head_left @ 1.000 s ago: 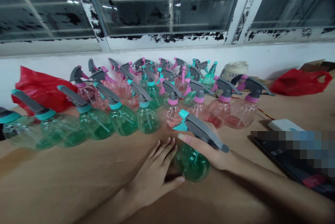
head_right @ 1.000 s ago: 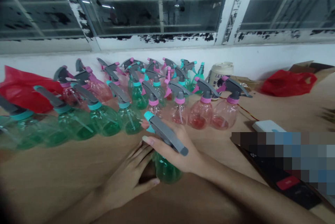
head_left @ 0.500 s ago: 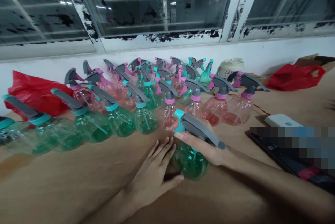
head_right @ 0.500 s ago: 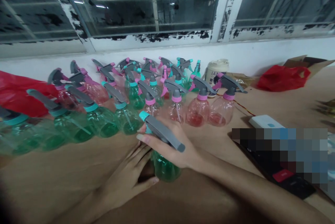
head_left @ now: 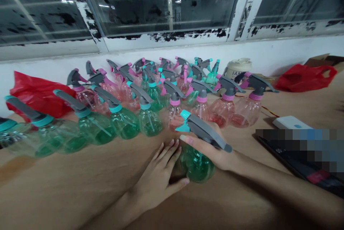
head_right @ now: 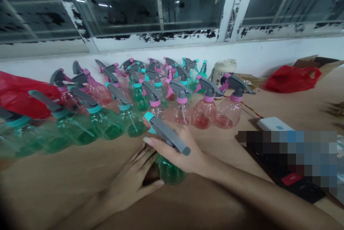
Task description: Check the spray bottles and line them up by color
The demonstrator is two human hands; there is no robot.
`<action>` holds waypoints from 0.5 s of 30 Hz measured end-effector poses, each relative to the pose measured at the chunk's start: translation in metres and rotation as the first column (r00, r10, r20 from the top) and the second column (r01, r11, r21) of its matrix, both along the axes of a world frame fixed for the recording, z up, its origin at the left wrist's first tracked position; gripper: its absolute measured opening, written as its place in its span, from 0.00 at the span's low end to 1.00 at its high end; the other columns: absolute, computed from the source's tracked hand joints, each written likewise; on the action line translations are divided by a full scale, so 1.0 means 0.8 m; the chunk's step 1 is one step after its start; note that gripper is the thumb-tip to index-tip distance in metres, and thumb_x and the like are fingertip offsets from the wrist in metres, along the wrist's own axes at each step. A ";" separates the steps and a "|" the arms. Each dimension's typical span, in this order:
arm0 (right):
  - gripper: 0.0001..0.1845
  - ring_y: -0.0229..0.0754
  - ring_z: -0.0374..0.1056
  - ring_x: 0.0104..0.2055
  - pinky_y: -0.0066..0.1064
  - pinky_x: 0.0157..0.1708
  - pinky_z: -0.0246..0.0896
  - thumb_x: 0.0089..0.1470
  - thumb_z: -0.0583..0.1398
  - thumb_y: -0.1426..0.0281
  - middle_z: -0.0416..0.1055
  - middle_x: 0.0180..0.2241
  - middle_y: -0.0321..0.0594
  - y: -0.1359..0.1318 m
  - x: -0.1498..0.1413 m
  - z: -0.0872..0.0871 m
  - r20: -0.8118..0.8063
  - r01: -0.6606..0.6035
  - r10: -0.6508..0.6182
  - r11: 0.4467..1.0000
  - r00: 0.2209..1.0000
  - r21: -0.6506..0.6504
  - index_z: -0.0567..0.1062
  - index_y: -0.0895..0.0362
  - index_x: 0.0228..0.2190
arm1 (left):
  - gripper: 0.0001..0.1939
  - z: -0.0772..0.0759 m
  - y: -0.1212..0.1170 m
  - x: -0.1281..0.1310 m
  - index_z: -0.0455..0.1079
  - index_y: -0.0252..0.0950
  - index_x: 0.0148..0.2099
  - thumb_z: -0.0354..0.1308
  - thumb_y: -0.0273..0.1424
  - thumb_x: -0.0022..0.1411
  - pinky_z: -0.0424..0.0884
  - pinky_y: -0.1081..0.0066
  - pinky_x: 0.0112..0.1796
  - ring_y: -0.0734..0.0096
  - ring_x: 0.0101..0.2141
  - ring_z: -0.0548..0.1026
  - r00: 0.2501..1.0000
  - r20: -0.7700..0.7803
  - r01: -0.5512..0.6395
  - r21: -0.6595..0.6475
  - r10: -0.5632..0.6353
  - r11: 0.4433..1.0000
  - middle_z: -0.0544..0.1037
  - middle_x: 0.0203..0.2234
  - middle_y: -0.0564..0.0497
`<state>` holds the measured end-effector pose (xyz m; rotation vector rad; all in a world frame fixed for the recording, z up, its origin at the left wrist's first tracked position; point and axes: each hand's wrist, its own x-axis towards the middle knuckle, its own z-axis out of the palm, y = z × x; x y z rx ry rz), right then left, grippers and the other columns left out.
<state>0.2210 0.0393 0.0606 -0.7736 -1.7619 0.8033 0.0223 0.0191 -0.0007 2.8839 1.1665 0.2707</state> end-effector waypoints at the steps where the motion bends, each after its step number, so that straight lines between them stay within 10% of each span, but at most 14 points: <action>1: 0.08 0.33 0.58 0.25 0.29 0.25 0.55 0.54 0.61 0.63 0.60 0.23 0.29 0.000 0.000 -0.001 0.002 0.004 -0.004 1.000 1.000 0.006 0.70 0.55 0.28 | 0.39 0.000 0.000 0.000 0.51 0.28 0.65 0.48 0.53 0.64 0.54 0.52 0.59 0.54 0.62 0.52 1.000 0.005 -0.003 -0.002 0.003 1.000 0.54 0.63 0.38; 15: 0.13 0.37 0.67 0.29 0.30 0.30 0.62 0.54 0.60 0.63 0.72 0.30 0.35 0.001 0.001 0.001 0.016 -0.014 0.014 1.000 1.000 -0.001 0.75 0.54 0.41 | 0.38 0.003 0.000 0.001 0.52 0.27 0.65 0.47 0.52 0.64 0.53 0.52 0.59 0.54 0.62 0.52 1.000 0.007 0.009 -0.019 -0.009 1.000 0.55 0.63 0.37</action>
